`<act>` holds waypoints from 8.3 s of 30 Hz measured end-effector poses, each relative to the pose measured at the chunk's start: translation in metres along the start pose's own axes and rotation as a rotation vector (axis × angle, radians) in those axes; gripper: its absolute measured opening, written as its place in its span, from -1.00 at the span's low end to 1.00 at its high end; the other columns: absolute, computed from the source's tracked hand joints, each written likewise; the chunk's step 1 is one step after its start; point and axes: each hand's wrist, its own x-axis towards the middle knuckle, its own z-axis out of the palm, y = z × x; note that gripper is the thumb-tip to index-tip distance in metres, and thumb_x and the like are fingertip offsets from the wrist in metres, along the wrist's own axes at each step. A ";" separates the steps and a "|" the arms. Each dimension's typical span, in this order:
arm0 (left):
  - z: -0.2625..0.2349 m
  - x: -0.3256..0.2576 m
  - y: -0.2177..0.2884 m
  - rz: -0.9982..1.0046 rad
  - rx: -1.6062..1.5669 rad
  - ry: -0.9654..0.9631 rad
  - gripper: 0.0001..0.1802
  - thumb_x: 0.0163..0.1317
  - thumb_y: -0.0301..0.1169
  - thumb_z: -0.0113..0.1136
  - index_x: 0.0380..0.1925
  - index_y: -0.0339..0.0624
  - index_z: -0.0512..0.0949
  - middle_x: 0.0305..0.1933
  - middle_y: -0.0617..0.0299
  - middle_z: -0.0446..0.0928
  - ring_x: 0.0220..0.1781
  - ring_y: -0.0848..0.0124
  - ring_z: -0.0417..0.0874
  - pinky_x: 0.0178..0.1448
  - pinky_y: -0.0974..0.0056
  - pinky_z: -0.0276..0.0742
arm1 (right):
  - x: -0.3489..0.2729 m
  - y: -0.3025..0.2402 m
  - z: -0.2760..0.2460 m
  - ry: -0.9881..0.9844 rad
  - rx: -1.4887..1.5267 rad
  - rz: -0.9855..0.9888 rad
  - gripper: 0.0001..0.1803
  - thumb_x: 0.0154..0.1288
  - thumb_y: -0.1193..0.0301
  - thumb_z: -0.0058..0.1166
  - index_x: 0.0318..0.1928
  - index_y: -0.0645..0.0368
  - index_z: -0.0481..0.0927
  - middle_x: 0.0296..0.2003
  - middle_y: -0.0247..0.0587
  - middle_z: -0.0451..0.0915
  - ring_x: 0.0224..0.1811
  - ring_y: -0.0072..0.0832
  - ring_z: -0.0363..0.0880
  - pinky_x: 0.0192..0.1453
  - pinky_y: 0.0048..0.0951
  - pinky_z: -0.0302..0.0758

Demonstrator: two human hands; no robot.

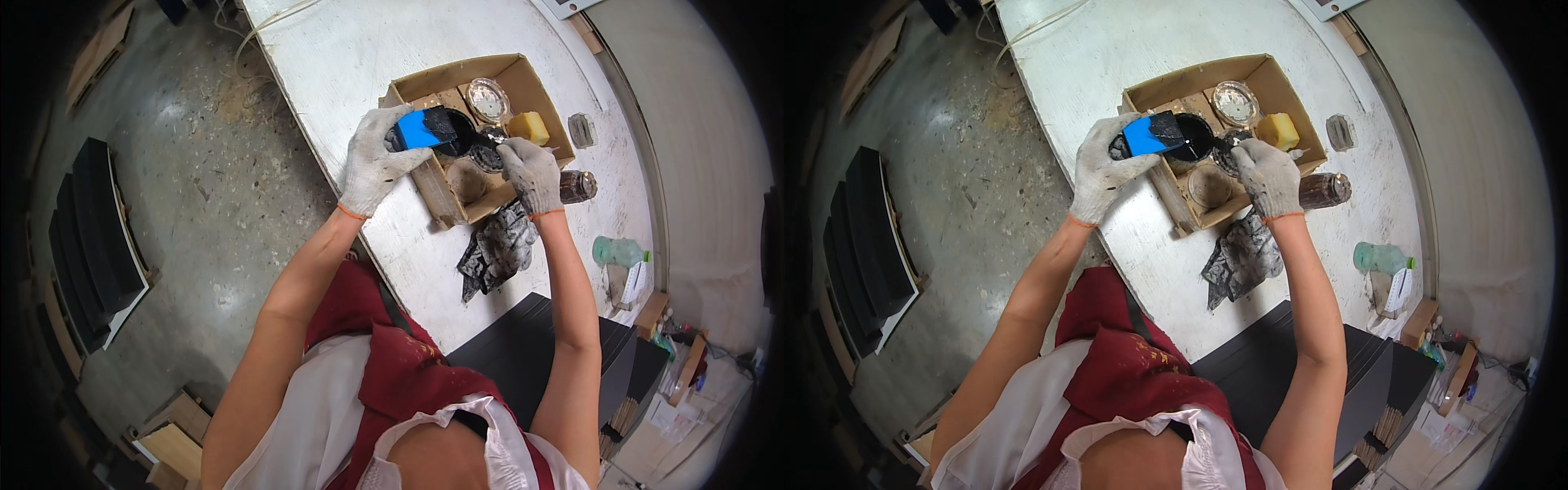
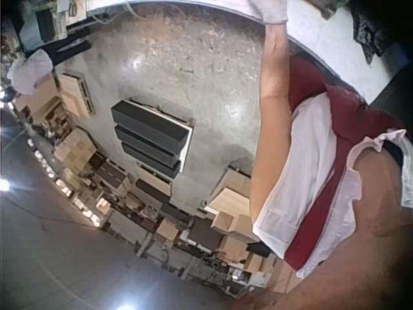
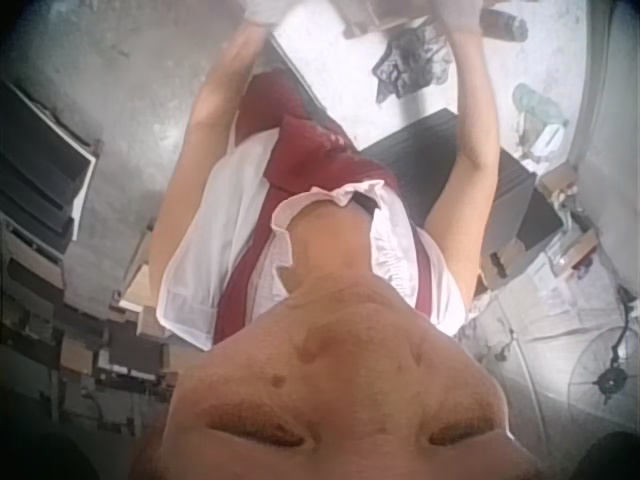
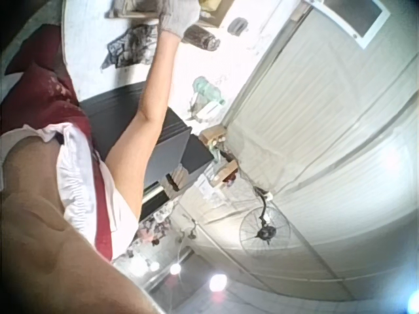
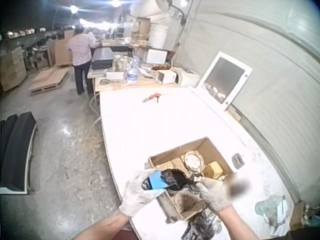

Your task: The person dips a sponge into a dark liquid and applies it to a wood panel, then wipes the panel surface with a patterned cloth.

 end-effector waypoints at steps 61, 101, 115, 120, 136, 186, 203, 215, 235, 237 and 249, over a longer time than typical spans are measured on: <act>-0.014 0.010 0.008 -0.360 -0.557 -0.048 -0.31 -0.07 -0.34 0.56 0.07 -0.40 0.52 -0.01 0.08 0.57 -0.02 0.40 0.62 0.09 0.35 0.59 | -0.017 -0.031 -0.011 0.457 -0.408 -0.722 -0.57 0.09 0.45 0.14 0.04 -0.06 0.59 -0.34 -0.34 0.59 -0.33 -0.38 0.57 -0.26 -0.36 0.49; 0.010 -0.005 0.011 0.018 0.015 0.127 -0.36 -0.12 -0.28 0.53 0.03 -0.20 0.57 -0.02 0.07 0.55 0.04 0.26 0.59 0.15 0.24 0.52 | -0.029 -0.060 0.035 0.143 1.178 0.326 -0.76 0.35 0.36 0.09 -0.20 0.32 0.65 -0.56 -0.36 0.58 -0.63 -0.67 0.46 -0.55 -0.62 0.38; -0.009 -0.003 0.001 -0.080 -0.016 0.128 -0.29 -0.08 -0.30 0.56 0.11 -0.29 0.52 -0.02 0.10 0.56 -0.04 0.38 0.63 0.06 0.33 0.58 | -0.022 -0.036 0.030 0.248 1.046 0.279 -0.78 0.35 0.44 0.08 -0.12 0.34 0.65 -0.49 -0.30 0.64 -0.55 -0.64 0.51 -0.45 -0.60 0.44; -0.007 -0.003 0.003 -0.246 -0.462 0.033 -0.30 -0.04 -0.38 0.53 0.12 -0.40 0.48 0.00 0.10 0.59 -0.04 0.41 0.63 0.06 0.37 0.57 | -0.017 -0.045 0.017 0.537 0.383 -0.330 -0.76 0.26 0.46 0.15 -0.06 0.20 0.66 -0.40 -0.24 0.66 -0.44 -0.46 0.60 -0.35 -0.48 0.51; -0.017 0.001 -0.002 -0.104 -0.290 -0.064 -0.27 -0.08 -0.45 0.54 0.15 -0.36 0.47 0.04 0.13 0.58 0.01 0.42 0.62 0.14 0.36 0.55 | -0.011 -0.050 0.001 0.031 1.043 0.122 -0.76 0.23 0.37 0.23 -0.29 0.37 0.67 -0.57 -0.43 0.55 -0.67 -0.66 0.41 -0.60 -0.59 0.34; -0.011 -0.003 0.012 0.010 0.061 0.232 -0.34 -0.11 -0.31 0.57 0.07 -0.21 0.58 -0.03 0.10 0.56 -0.05 0.36 0.62 0.06 0.31 0.57 | -0.035 -0.080 0.026 -0.008 1.307 0.212 -0.78 0.34 0.38 0.11 -0.27 0.33 0.64 -0.62 -0.28 0.58 -0.71 -0.66 0.40 -0.60 -0.62 0.31; -0.010 -0.012 0.016 0.081 0.015 0.195 -0.34 -0.16 -0.37 0.54 0.03 -0.25 0.56 0.00 0.07 0.53 0.05 0.26 0.57 0.14 0.26 0.52 | -0.028 -0.079 0.024 0.123 1.282 0.333 -0.81 0.30 0.40 0.13 -0.29 0.30 0.65 -0.63 -0.33 0.57 -0.71 -0.69 0.41 -0.65 -0.60 0.30; -0.047 -0.055 0.004 -0.265 -0.401 0.125 -0.29 -0.05 -0.46 0.55 0.13 -0.43 0.46 0.01 0.18 0.46 -0.02 0.43 0.59 0.04 0.39 0.58 | 0.010 0.039 -0.014 0.184 1.078 0.328 -0.74 0.26 0.26 0.21 -0.27 0.25 0.67 -0.59 -0.38 0.58 -0.65 -0.67 0.44 -0.58 -0.65 0.31; -0.043 -0.108 -0.010 -0.454 -0.453 -0.147 -0.27 -0.06 -0.52 0.49 0.16 -0.47 0.41 0.05 0.14 0.47 0.02 0.40 0.59 0.13 0.33 0.56 | 0.065 0.112 0.036 -0.188 -0.213 0.151 -0.71 0.15 0.27 0.06 -0.19 0.07 0.73 -0.25 -0.01 0.68 -0.15 -0.15 0.67 -0.01 -0.22 0.56; -0.043 -0.112 -0.011 -0.456 -0.417 -0.159 -0.28 -0.06 -0.52 0.50 0.15 -0.46 0.42 0.05 0.13 0.46 0.02 0.39 0.59 0.12 0.33 0.56 | 0.064 0.108 0.037 -0.242 -0.330 0.203 -0.67 0.28 0.24 -0.05 -0.18 0.12 0.72 -0.11 0.03 0.67 -0.01 -0.02 0.64 0.07 -0.10 0.56; -0.048 -0.123 -0.017 -0.534 -0.541 -0.134 -0.28 -0.06 -0.57 0.47 0.15 -0.51 0.41 0.04 0.14 0.45 0.05 0.36 0.59 0.14 0.33 0.55 | 0.044 0.078 0.039 -0.018 -0.436 0.046 -0.73 0.19 0.19 0.03 -0.24 -0.05 0.74 -0.30 -0.07 0.69 -0.20 -0.09 0.67 -0.05 -0.16 0.58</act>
